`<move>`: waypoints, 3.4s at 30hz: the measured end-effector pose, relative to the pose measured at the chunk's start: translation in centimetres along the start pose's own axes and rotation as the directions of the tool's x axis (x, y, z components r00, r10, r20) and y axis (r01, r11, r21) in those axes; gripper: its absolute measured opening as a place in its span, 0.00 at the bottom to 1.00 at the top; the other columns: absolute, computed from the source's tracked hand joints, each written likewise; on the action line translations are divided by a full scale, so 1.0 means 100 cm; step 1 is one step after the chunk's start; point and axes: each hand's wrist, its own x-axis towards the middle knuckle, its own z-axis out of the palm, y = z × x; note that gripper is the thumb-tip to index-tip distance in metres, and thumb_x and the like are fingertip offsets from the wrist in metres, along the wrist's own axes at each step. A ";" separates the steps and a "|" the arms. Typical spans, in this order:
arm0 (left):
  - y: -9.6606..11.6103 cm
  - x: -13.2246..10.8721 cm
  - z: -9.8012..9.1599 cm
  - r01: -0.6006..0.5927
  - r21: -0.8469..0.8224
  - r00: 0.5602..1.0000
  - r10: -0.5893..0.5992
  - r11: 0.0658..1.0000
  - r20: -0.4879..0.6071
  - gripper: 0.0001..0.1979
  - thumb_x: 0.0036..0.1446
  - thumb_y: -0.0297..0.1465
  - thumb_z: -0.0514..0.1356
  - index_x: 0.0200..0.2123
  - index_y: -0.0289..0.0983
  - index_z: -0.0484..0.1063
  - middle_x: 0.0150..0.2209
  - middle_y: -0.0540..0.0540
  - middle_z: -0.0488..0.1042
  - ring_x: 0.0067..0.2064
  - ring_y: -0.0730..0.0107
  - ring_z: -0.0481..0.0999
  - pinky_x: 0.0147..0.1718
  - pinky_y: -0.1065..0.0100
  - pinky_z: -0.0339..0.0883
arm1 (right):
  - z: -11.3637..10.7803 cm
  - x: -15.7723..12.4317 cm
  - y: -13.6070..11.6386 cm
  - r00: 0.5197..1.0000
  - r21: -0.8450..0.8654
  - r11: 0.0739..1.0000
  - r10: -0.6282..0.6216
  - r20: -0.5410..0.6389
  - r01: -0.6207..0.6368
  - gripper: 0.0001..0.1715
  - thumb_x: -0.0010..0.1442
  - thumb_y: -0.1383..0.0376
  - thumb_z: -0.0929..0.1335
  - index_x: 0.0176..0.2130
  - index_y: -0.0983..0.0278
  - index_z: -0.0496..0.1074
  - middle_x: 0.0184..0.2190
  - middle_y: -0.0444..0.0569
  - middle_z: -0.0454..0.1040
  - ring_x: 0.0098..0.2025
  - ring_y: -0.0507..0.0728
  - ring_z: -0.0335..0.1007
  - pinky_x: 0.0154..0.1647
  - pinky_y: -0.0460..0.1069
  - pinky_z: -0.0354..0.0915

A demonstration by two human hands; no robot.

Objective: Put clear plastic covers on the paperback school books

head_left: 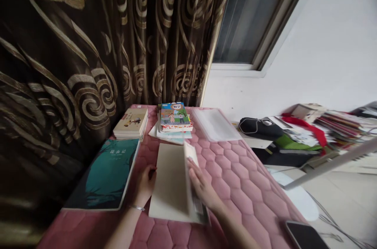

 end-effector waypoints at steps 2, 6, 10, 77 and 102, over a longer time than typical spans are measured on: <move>-0.002 0.002 -0.002 0.045 -0.026 0.999 -0.045 0.999 0.015 0.10 0.55 0.32 0.53 0.37 0.37 0.72 0.37 0.43 0.79 0.40 0.62 0.78 0.41 0.61 0.71 | 0.010 0.002 -0.013 1.000 -0.014 1.000 -0.016 0.012 0.016 0.32 0.68 0.51 0.50 0.66 0.58 0.53 0.67 0.50 0.51 0.69 0.63 0.41 0.66 0.63 0.49; -0.002 0.002 -0.005 0.088 -0.123 0.996 -0.091 0.988 -0.011 0.17 0.60 0.41 0.49 0.40 0.38 0.72 0.43 0.41 0.79 0.45 0.62 0.78 0.45 0.60 0.71 | 0.029 0.002 -0.030 0.995 -0.168 0.985 -0.012 0.100 0.029 0.33 0.67 0.50 0.54 0.66 0.56 0.52 0.69 0.47 0.44 0.70 0.66 0.33 0.66 0.68 0.38; -0.002 0.000 -0.002 0.068 -0.148 0.997 -0.065 0.987 0.030 0.16 0.58 0.36 0.52 0.44 0.35 0.71 0.45 0.39 0.78 0.46 0.61 0.78 0.45 0.59 0.72 | 0.038 0.002 -0.037 0.985 -0.247 0.964 -0.059 0.162 0.098 0.36 0.64 0.47 0.57 0.67 0.54 0.49 0.69 0.46 0.42 0.70 0.69 0.30 0.65 0.71 0.35; 0.051 -0.026 0.010 -0.083 0.866 0.982 -0.107 0.494 0.156 0.18 0.61 0.16 0.41 0.40 0.30 0.69 0.34 0.39 0.76 0.35 0.66 0.79 0.31 0.71 0.69 | 0.042 -0.066 0.029 0.972 -0.436 0.877 -0.233 -0.016 0.203 0.37 0.69 0.56 0.55 0.68 0.60 0.30 0.68 0.50 0.43 0.69 0.60 0.39 0.67 0.62 0.47; 0.041 -0.026 0.013 -0.111 0.877 0.985 -0.068 0.468 0.161 0.22 0.60 0.14 0.43 0.54 0.30 0.65 0.34 0.41 0.78 0.33 0.68 0.80 0.28 0.73 0.71 | 0.018 0.089 0.020 0.975 -0.445 0.877 -0.100 0.198 0.180 0.41 0.67 0.49 0.49 0.67 0.73 0.46 0.68 0.59 0.41 0.70 0.63 0.33 0.68 0.63 0.35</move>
